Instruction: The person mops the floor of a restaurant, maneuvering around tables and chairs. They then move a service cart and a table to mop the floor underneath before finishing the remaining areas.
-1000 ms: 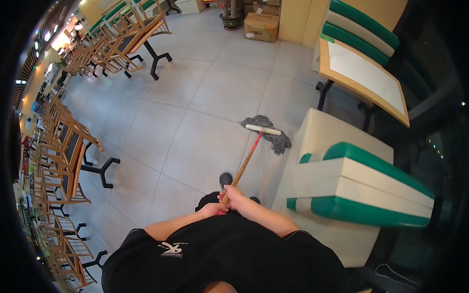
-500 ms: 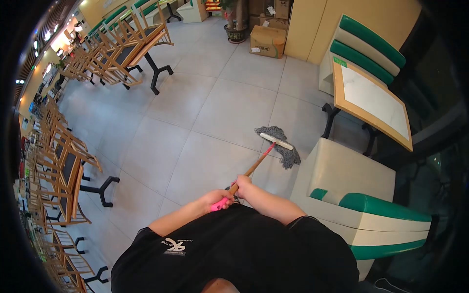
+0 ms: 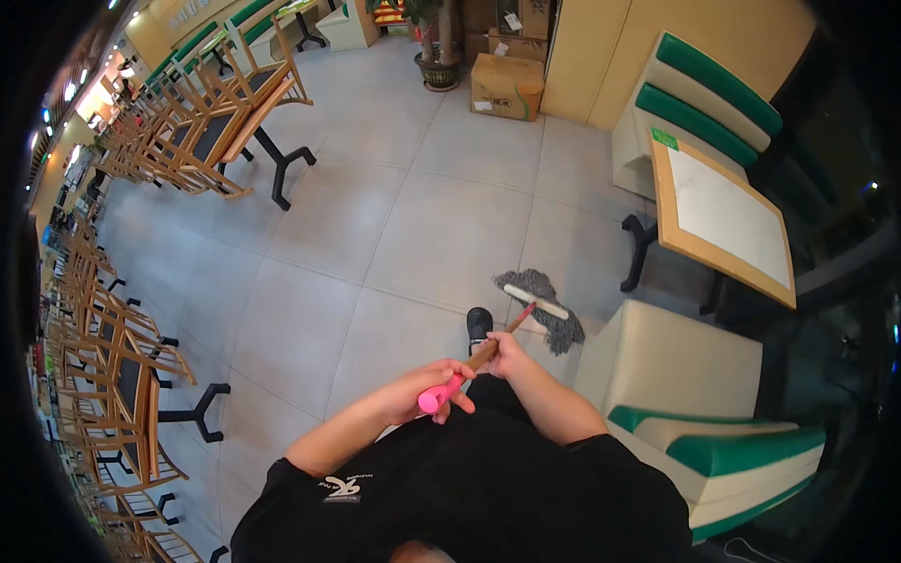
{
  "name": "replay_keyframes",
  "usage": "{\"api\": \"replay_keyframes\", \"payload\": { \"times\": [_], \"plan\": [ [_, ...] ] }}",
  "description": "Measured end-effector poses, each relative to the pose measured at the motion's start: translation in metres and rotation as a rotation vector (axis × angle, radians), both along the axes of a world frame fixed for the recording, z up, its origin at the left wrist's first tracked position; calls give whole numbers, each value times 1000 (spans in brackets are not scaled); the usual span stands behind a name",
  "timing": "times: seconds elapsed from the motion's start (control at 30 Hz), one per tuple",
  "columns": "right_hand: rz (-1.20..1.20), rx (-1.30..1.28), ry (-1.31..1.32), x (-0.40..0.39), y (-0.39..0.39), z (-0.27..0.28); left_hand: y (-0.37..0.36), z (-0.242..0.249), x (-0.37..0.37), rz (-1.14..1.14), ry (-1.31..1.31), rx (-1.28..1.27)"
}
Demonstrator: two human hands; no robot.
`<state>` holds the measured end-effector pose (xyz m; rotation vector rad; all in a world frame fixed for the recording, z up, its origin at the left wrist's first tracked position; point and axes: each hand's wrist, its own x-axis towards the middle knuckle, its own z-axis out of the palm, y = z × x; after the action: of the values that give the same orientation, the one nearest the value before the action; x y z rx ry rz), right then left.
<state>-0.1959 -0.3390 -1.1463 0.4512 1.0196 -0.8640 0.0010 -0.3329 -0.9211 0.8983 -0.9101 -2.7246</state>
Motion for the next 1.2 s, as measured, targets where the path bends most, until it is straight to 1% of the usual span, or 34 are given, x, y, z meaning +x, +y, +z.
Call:
{"api": "replay_keyframes", "payload": {
  "times": [0.03,0.07,0.1,0.13,0.17,0.2,0.23,0.27,0.3,0.33,0.37,0.4,0.43,0.47,0.5,0.53,0.57,0.6,0.63,0.67,0.7,0.73,0.77,0.83,0.87,0.93,1.0,1.07,1.1,1.13,1.17,1.2],
  "plan": [
    [7,-6,0,-4,-20,1,-18,0,-2,23,65,-17],
    [-70,79,37,-9,-39,3,-36,2,-5,34,66,-20],
    [-145,165,76,-16,-58,4,-54,3,-7,89,125,-37],
    [-125,195,73,-21,-80,-20,-73,1,-6,147,181,-55],
    [-109,185,72,-30,-98,-41,-93,3,-7,162,180,-66],
    [-103,257,83,-38,-117,-59,-116,8,-6,148,206,-101],
    [-97,331,92,-44,-137,-68,-134,14,-6,132,227,-135],
    [-78,326,83,-52,-159,-68,-153,21,-8,192,232,-45],
    [-120,440,67,-57,-175,-70,-168,23,-9,205,215,-46],
    [-166,550,51,-56,-194,-71,-186,25,-12,183,187,-195],
    [-162,538,43,-54,-212,-71,-205,28,-15,153,165,-351],
    [-46,509,44,-57,-226,-72,-223,32,-16,152,54,-313],
    [70,487,53,-62,-237,-73,-242,34,-20,157,60,-314],
    [90,443,84,-61,-245,-76,-258,35,-22,172,-96,-528],
    [102,457,100,-63,-254,-78,-273,35,-26,191,-256,-731],
    [132,451,86,-64,-264,-79,-287,35,-30,273,-288,-893],
    [160,439,71,-69,-276,-85,-301,39,-33,295,-284,-880],
    [279,232,104,-72,-279,-89,-314,46,-33,254,-348,-911],
    [286,228,116,-75,-289,-98,-331,49,-34,210,-413,-945],
    [239,311,109,-75,-301,-105,-351,46,-34,217,-408,-946],
    [187,397,97,-73,-313,-113,-369,40,-34,221,-431,-1022],
    [201,409,179,-64,-328,-78,-388,35,-33,217,-453,-1096],
    [187,418,187,-62,-340,-71,-408,31,-33,208,-447,-1093],
    [139,405,192,-61,-359,-76,-448,22,-36,302,-311,-1301],
    [106,402,191,-61,-371,-81,-466,15,-42,284,-293,-1304],
    [43,373,204,-63,-389,-89,-499,0,-57,346,80,-811],
    [-15,338,223,-62,-410,-93,-532,3,-70,126,170,-535],
    [-78,293,252,-62,-428,-98,-564,14,-77,-179,218,-521],
    [-109,270,260,-62,-433,-103,-581,17,-78,-234,334,-730],
    [-144,244,270,-61,-438,-107,-598,22,-78,-309,441,-829],
    [-178,224,288,-60,-439,-114,-614,24,-76,-385,548,-912],
    [-214,199,307,-61,-438,-122,-631,23,-74,-402,551,-896]
  ]
}}
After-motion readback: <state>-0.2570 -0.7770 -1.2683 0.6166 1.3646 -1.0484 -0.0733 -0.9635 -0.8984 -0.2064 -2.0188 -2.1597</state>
